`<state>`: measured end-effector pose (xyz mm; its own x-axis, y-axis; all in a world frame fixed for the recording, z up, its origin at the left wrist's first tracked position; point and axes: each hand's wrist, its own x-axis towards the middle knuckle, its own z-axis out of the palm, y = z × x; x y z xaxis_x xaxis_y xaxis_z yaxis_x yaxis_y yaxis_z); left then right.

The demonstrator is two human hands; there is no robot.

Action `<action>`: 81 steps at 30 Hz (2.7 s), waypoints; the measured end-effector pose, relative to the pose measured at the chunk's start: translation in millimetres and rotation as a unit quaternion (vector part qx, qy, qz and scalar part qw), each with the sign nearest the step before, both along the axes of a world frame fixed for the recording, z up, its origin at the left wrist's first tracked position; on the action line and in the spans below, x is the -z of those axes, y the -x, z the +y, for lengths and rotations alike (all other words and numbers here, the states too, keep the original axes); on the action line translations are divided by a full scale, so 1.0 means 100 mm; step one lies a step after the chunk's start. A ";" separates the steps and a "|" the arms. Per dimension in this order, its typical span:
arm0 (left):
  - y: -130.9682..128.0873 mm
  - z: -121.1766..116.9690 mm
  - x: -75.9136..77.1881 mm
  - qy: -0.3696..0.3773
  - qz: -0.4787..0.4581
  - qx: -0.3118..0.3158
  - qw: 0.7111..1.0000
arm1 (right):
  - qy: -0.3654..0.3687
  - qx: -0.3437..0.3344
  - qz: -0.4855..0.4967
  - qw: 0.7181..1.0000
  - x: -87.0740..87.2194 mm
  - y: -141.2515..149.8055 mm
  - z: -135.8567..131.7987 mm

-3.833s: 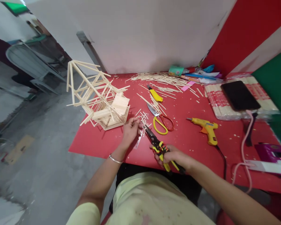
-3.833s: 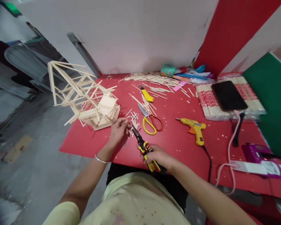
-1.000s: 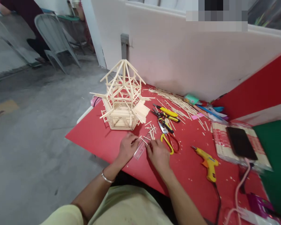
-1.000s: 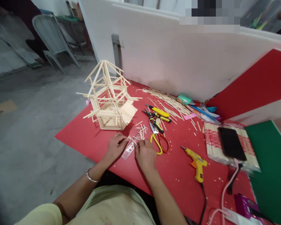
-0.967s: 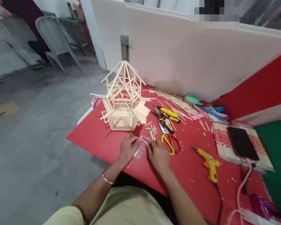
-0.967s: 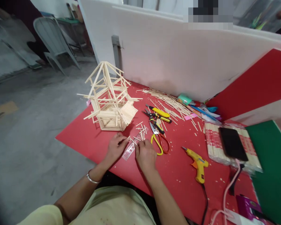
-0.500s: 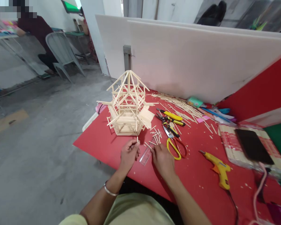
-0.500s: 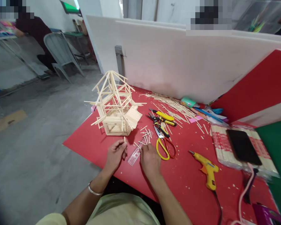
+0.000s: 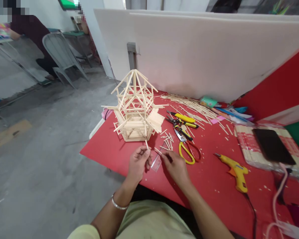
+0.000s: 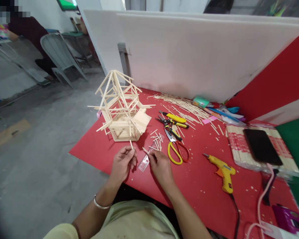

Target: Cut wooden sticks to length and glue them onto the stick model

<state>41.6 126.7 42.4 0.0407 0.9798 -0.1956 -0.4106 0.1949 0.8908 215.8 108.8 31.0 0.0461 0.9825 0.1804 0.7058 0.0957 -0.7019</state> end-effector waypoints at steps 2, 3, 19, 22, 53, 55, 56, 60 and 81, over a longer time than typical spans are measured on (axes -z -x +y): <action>0.01 0.00 -0.05 0.010 -0.017 0.002 1.000 | -0.008 -0.002 0.017 1.000 0.02 0.03 -0.01; 0.02 0.00 -0.07 0.020 -0.029 0.005 0.999 | -0.010 -0.004 0.023 1.000 0.04 0.04 -0.01; 0.04 0.02 -0.03 0.066 -0.048 0.021 0.996 | -0.017 -0.012 0.010 1.000 0.15 0.08 -0.07; 0.04 0.01 0.01 0.053 -0.035 0.010 0.998 | -0.020 -0.018 -0.012 1.000 0.15 0.10 -0.08; 0.27 0.26 -0.43 0.041 -0.052 -0.016 0.998 | -0.301 -0.101 0.046 0.947 -0.42 0.67 0.10; 0.35 0.42 -0.47 0.017 -0.019 0.005 1.000 | -0.292 -0.120 0.053 0.947 -0.41 0.63 0.08; 0.38 0.50 -0.49 0.005 0.007 0.021 1.000 | -0.287 -0.128 0.052 0.948 -0.40 0.61 0.07; 0.44 0.72 -0.51 -0.026 0.074 0.019 0.997 | -0.253 -0.124 0.043 0.959 -0.30 0.51 -0.01; 0.21 0.78 -0.57 -0.020 0.077 0.002 0.997 | -0.177 -0.127 0.068 0.973 -0.02 0.37 -0.24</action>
